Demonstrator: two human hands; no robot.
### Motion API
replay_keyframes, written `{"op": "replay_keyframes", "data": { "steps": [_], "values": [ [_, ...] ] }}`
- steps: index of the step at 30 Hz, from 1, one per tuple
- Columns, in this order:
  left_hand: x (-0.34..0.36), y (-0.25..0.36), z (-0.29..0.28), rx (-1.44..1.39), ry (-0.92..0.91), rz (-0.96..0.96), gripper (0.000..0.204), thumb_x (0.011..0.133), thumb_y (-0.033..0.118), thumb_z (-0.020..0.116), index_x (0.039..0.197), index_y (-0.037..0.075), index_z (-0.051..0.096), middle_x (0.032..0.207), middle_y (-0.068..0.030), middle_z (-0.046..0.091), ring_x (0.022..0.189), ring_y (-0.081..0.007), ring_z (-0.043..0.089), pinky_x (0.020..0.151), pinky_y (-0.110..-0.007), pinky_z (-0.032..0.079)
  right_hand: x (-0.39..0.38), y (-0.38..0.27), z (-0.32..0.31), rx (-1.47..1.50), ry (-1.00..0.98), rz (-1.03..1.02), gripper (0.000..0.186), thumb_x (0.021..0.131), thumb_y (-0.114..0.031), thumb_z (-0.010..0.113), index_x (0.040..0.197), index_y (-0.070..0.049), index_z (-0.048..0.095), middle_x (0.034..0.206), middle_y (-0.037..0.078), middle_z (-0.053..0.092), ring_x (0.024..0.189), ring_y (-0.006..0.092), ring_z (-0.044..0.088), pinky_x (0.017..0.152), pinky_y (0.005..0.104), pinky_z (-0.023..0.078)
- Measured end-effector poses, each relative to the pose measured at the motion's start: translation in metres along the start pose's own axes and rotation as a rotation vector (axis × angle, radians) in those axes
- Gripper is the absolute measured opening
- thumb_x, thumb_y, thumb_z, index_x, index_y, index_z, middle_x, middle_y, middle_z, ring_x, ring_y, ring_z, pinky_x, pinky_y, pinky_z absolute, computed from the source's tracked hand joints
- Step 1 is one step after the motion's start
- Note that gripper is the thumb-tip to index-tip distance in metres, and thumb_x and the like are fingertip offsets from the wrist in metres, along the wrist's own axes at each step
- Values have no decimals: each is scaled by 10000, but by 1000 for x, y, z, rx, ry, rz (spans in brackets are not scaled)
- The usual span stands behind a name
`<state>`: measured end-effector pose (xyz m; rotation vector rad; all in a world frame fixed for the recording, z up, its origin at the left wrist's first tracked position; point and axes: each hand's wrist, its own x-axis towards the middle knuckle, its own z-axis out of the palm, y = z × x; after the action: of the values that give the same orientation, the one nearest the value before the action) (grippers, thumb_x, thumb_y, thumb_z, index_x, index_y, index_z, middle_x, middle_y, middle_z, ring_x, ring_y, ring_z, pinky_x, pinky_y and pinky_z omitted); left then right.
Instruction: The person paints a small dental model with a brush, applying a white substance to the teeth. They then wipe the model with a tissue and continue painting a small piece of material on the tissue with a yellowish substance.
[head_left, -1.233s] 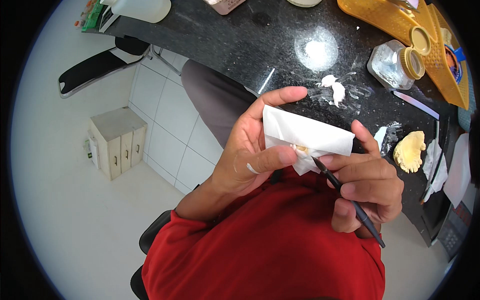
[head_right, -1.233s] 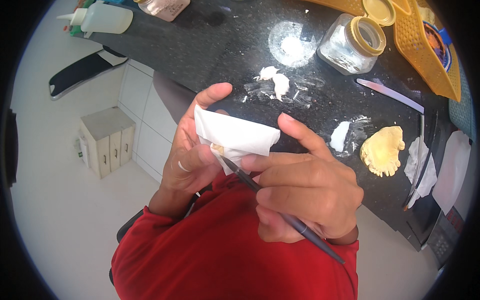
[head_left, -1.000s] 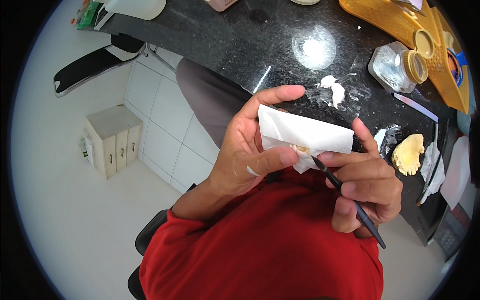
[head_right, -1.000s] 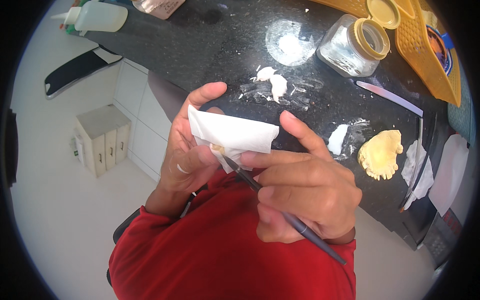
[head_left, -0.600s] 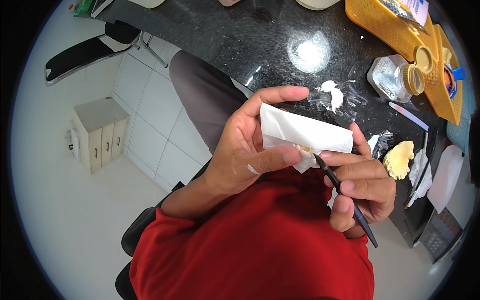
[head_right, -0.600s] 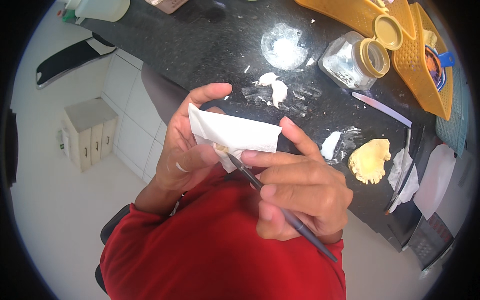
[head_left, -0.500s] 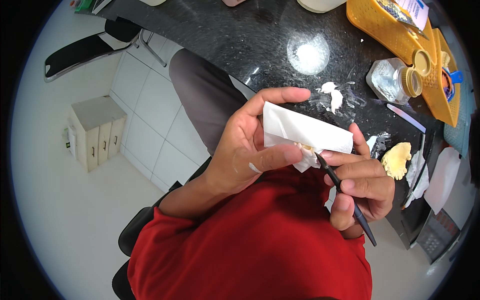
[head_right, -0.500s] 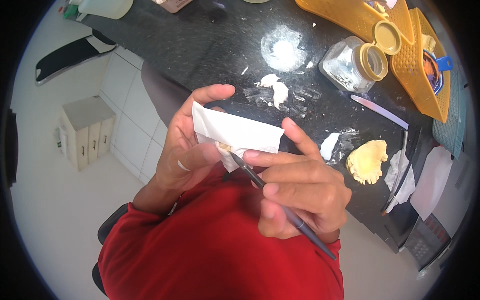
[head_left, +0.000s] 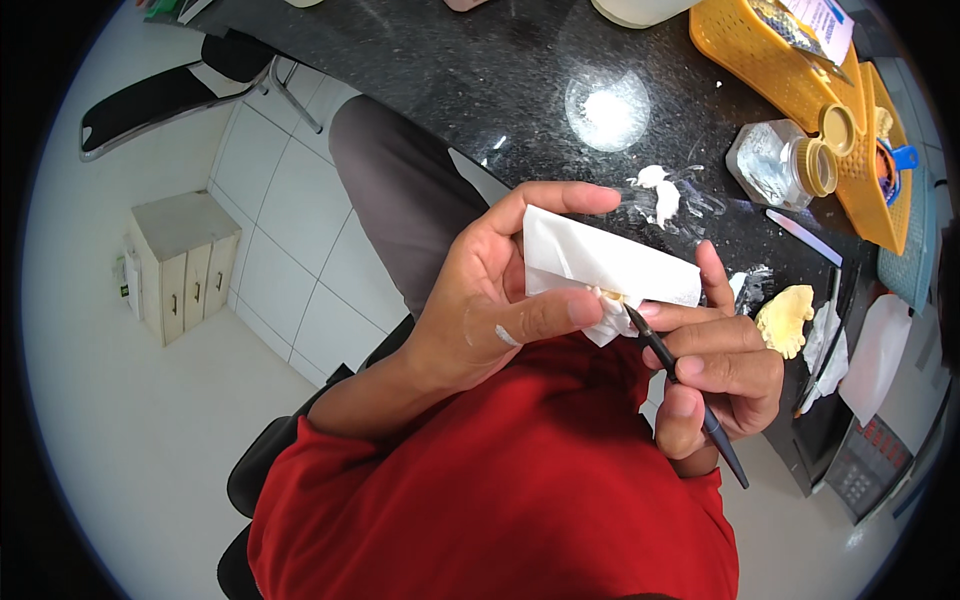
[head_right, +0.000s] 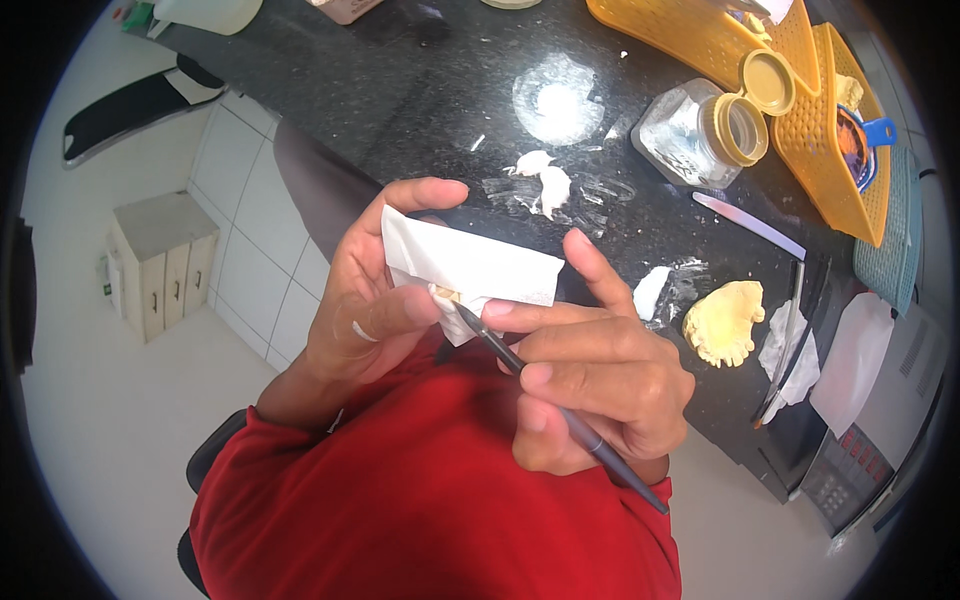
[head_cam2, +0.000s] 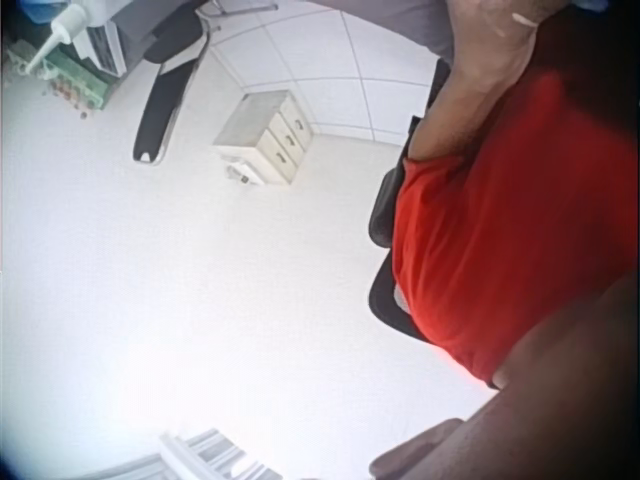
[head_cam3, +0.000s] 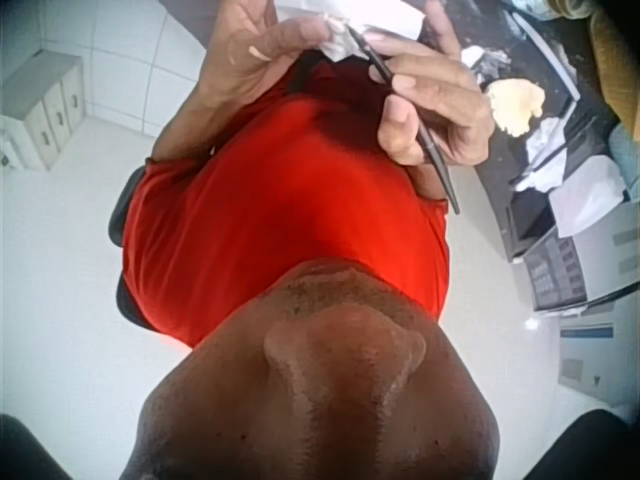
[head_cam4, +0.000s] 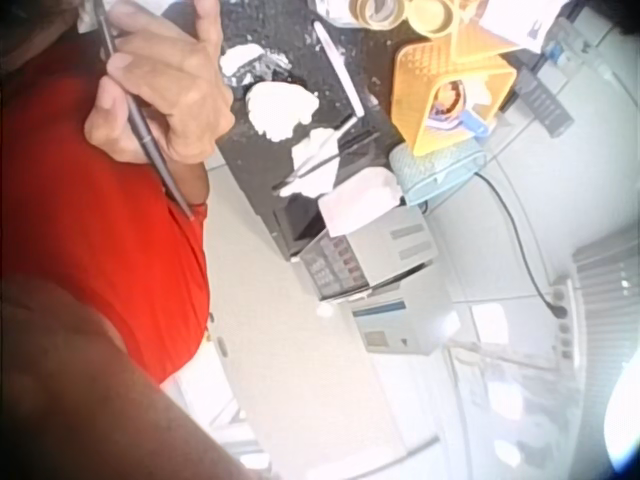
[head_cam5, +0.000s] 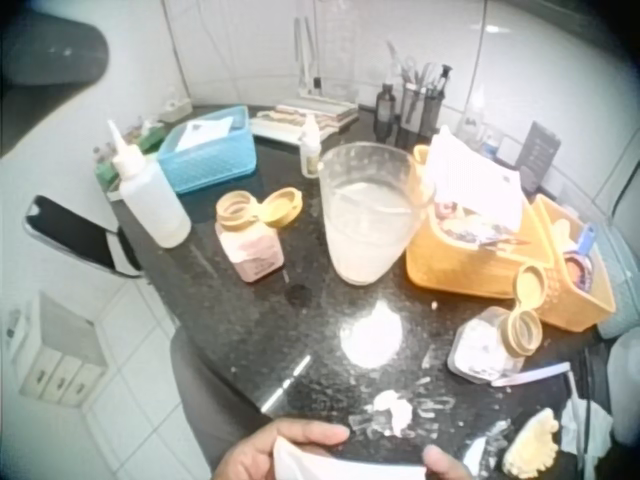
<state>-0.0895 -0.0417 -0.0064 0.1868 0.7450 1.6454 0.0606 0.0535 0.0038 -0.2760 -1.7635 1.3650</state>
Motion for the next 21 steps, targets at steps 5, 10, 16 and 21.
{"op": "replay_keyframes", "data": {
  "steps": [5,10,16,21],
  "values": [
    [0,1,-5,11,-33,-10,599,772,80,736,1274,27,414,1087,-116,599,1018,-171,589,903,-325,482,1,0,0,-2,-8,-6,107,730,0,578,828,-20,539,661,121,611,793,337,687,1039,561,303],
    [0,1,-5,12,-40,-7,602,776,81,731,1280,28,406,1087,-126,599,1020,-180,592,894,-334,491,1,1,0,34,3,-5,96,736,-8,580,823,-14,540,646,123,604,780,334,688,1041,567,294],
    [-1,1,-6,19,-38,-13,603,778,77,728,1282,28,401,1089,-132,599,1021,-184,594,891,-339,494,1,1,3,47,46,7,83,748,-19,584,820,-15,543,634,125,602,776,327,689,1043,568,288],
    [-1,2,-5,14,-31,-12,604,777,79,730,1282,27,402,1086,-134,599,1021,-182,593,894,-339,493,2,1,2,26,17,3,81,749,-22,588,818,-15,548,637,129,608,771,325,690,1046,564,288]
  ]
}}
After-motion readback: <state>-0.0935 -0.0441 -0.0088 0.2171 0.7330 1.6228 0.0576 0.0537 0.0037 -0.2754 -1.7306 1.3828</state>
